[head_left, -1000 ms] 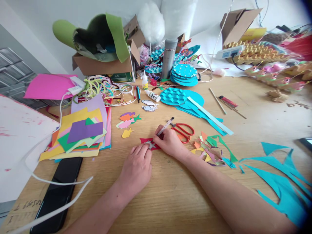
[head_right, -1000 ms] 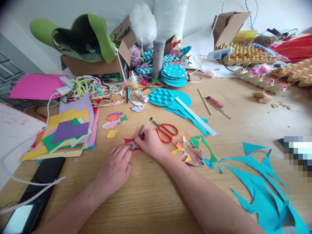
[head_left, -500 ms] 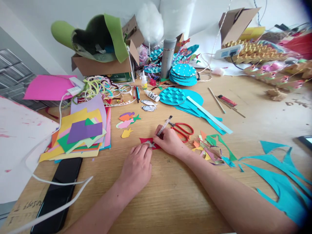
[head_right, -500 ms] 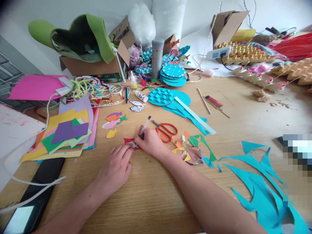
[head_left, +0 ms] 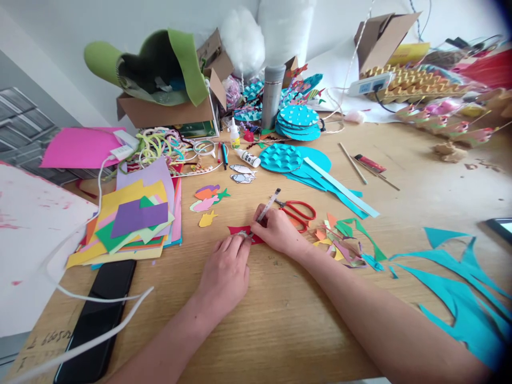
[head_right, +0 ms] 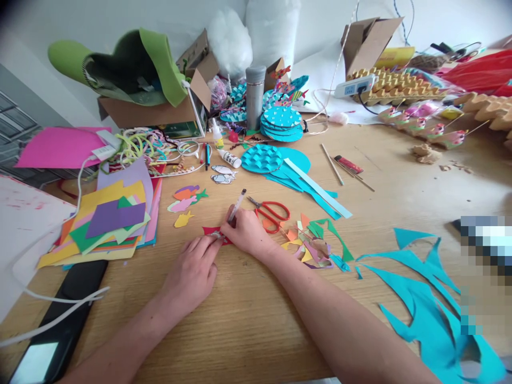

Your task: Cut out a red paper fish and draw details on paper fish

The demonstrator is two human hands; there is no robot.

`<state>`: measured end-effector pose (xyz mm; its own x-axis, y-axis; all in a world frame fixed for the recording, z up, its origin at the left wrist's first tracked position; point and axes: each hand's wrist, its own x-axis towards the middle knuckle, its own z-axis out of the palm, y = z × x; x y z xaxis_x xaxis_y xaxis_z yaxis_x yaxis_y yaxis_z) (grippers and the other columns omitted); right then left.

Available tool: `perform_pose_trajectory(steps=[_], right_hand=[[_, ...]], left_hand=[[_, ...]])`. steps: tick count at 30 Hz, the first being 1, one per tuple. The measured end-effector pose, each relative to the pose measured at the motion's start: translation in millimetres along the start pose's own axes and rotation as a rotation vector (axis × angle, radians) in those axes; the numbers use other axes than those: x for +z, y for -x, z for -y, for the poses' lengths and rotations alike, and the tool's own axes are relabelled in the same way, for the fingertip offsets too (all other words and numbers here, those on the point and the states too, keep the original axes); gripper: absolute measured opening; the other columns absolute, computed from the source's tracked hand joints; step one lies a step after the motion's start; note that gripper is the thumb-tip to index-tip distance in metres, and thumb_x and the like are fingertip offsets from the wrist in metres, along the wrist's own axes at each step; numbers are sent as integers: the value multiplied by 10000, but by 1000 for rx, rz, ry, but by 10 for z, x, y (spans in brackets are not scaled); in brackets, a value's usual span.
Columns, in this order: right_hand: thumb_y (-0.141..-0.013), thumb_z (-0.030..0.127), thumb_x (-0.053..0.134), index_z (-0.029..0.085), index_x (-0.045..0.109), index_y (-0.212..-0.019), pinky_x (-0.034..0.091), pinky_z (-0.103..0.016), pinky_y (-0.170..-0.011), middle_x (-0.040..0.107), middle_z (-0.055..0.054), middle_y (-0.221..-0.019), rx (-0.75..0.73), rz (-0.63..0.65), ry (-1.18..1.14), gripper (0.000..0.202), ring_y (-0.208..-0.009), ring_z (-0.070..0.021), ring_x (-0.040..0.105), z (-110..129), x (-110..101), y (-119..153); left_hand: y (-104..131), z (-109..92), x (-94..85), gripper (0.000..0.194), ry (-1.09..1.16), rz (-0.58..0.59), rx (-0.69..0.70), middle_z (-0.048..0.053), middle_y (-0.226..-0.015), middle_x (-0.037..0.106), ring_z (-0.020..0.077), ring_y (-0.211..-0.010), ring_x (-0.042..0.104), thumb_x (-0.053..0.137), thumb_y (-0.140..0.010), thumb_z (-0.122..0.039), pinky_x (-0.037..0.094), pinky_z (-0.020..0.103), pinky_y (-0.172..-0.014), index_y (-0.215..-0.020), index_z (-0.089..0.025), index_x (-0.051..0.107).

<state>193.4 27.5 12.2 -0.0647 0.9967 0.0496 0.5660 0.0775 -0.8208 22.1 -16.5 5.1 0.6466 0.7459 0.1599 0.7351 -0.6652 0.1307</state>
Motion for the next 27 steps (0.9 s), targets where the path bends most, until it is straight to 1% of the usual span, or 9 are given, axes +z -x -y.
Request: perform_pose_trajectory(steps=[7, 12, 20, 27], right_hand=[[-701, 152, 554, 192, 489, -642, 310, -210, -451, 517, 38, -514, 9, -33, 9, 96, -457, -105, 478, -36, 11, -8], [-692, 157, 546, 197, 469, -626, 303, -209, -446, 492, 46, -498, 1, -70, 11, 109, -447, -101, 457, -61, 14, -13], [-685, 154, 545, 199, 457, -615, 305, -212, -458, 481, 46, -505, 6, -110, 2, 121, -456, -99, 446, -83, 17, -17], [-679, 141, 548, 201, 445, -607, 298, -214, -450, 467, 51, -492, 20, -125, 10, 139, -442, -95, 426, -76, 19, -16]], left_hand=[[-9, -16, -4, 461, -15, 1, -2, 130, -1152, 593, 265, -1058, 534, 444, -775, -44, 459, 443, -907, -1224, -105, 532], [-11, -13, 3, 465, -10, 5, -1, 135, -1168, 588, 267, -1079, 528, 445, -776, -43, 456, 446, -923, -1229, -95, 530], [0, -4, 21, 468, -17, -9, -4, 121, -1177, 589, 260, -1087, 532, 445, -772, -47, 452, 439, -936, -1223, -132, 534], [-8, -8, 13, 464, -21, 3, 2, 133, -1177, 586, 266, -1093, 530, 443, -777, -50, 450, 441, -934, -1229, -104, 530]])
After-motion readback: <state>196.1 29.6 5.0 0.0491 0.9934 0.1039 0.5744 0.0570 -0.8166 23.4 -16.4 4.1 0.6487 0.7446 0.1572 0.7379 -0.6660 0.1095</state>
